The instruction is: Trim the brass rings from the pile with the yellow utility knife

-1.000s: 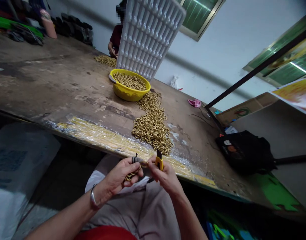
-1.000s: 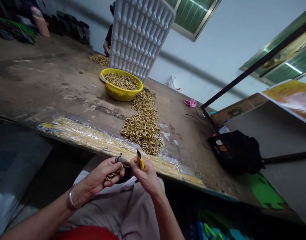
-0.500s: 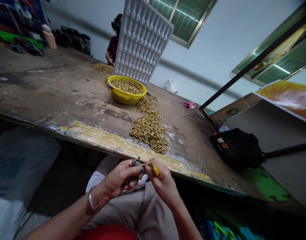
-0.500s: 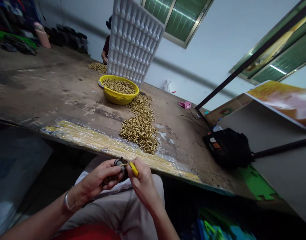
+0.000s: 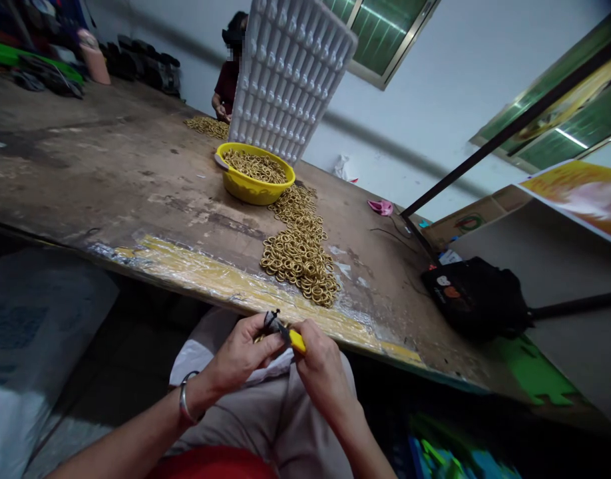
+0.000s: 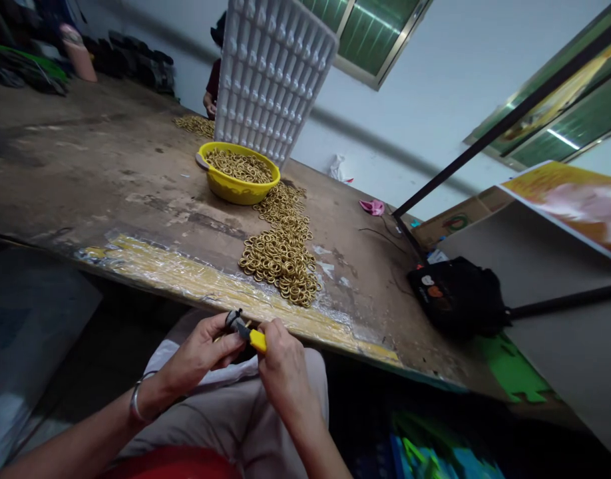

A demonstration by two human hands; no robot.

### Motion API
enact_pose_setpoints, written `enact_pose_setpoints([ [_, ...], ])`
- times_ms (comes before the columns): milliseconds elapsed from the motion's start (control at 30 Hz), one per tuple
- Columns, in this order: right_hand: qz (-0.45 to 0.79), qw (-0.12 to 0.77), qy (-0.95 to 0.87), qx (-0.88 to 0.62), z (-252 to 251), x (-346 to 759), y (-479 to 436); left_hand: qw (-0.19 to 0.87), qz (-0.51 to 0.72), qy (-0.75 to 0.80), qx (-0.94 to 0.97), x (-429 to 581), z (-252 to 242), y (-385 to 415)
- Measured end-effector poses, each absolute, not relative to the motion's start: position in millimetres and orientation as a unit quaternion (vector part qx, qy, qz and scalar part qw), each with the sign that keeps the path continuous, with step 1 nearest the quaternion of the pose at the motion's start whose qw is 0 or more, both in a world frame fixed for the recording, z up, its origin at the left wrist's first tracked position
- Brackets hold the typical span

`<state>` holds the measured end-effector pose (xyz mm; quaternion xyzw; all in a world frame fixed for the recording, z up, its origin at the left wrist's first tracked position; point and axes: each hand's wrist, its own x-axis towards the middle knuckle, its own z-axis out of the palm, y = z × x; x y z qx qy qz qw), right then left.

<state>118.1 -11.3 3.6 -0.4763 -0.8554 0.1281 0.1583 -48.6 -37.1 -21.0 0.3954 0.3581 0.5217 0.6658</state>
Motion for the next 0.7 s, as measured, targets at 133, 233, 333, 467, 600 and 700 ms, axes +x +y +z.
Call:
enact_pose_setpoints([
  [133,0.075,0.104,-0.846,-0.518,-7,128,6,0.651,0.501,0.366,0.438,-57,-7,-45],
  [233,0.01,0.054,-0.798,-0.601,-18,147,27,0.608,0.465,0.366,0.529,-66,12,-53],
  [333,-0.01,0.086,-0.779,-0.622,-26,166,45,0.545,0.414,0.404,0.607,-71,3,-52],
  [467,-0.005,0.158,-0.74,-0.654,-32,185,65,0.426,0.349,0.557,0.622,-74,-67,-43],
  [600,-0.023,0.171,-0.683,-0.71,-39,213,93,0.35,0.177,0.631,0.669,-81,-124,-43],
  [700,-0.043,0.131,-0.672,-0.728,-45,233,111,0.294,0.094,0.637,0.706,-80,-127,-45],
])
